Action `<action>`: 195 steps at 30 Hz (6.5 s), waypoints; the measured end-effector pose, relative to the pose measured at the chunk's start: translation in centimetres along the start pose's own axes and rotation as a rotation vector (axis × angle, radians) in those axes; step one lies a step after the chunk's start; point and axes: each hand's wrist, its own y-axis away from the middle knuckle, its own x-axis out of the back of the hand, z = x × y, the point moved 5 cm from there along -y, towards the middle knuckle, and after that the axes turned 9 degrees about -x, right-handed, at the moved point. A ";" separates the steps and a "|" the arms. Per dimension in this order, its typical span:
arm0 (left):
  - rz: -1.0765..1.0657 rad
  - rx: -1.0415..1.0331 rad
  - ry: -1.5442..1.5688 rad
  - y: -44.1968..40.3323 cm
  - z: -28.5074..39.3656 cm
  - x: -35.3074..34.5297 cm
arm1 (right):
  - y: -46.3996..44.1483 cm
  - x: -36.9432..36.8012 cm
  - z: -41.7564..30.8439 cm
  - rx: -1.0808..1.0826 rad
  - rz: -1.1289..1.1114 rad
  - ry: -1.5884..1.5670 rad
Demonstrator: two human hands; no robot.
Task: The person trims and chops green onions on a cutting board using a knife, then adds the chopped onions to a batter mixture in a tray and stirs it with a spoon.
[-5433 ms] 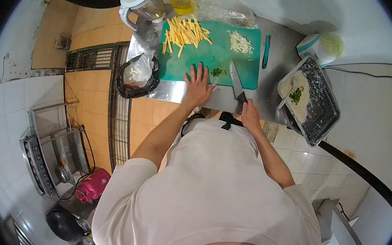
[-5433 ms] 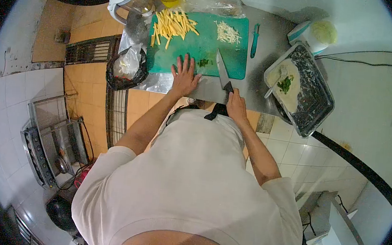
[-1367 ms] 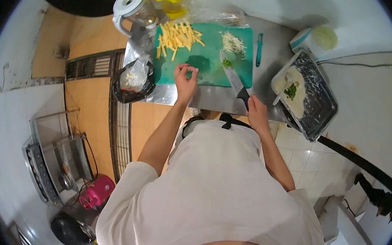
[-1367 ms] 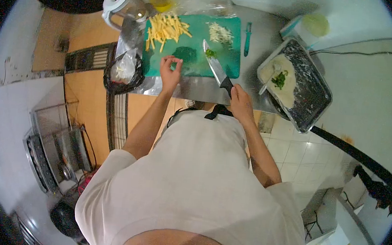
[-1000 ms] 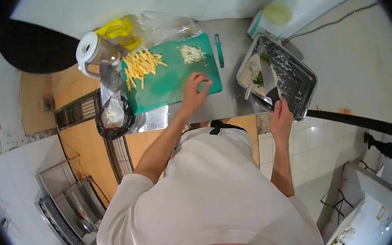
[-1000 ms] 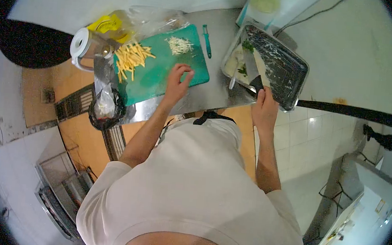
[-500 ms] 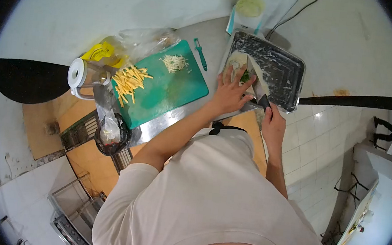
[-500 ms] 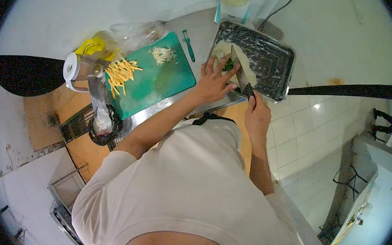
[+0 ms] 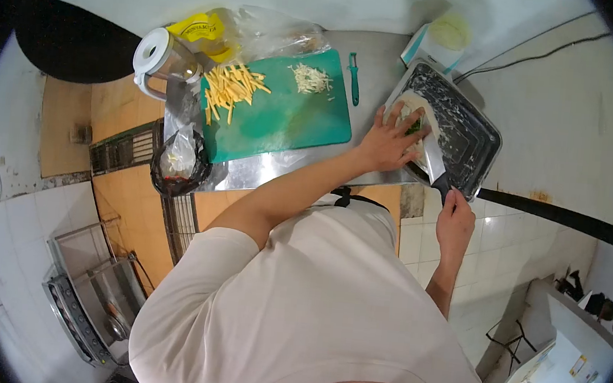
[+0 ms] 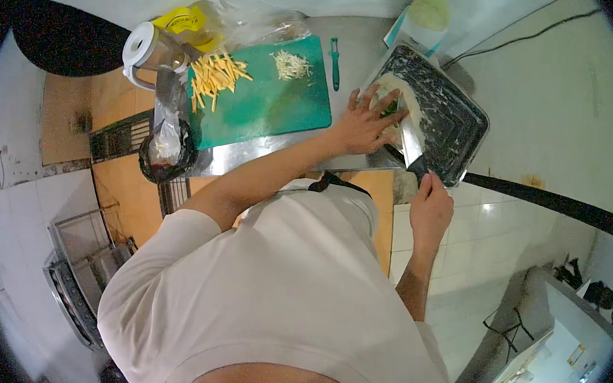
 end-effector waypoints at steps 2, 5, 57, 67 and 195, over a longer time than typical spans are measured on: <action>-0.064 0.141 -0.032 0.3 -1.0 -1.2 | 0.1 0.1 0.2 0.006 0.048 0.016; 0.010 0.145 -0.027 -0.1 -2.1 -1.4 | 0.2 0.7 0.5 0.012 0.115 0.084; -0.110 1.101 -0.060 29.4 -12.1 6.3 | 1.2 -27.0 -13.7 0.580 -0.603 -0.119; -0.102 1.040 -0.075 28.9 -11.9 6.3 | 1.1 -27.8 -13.1 0.600 -0.604 -0.154; -0.044 1.075 1.445 -0.4 -12.4 -4.5 | -2.8 -10.4 -6.6 0.142 0.159 0.046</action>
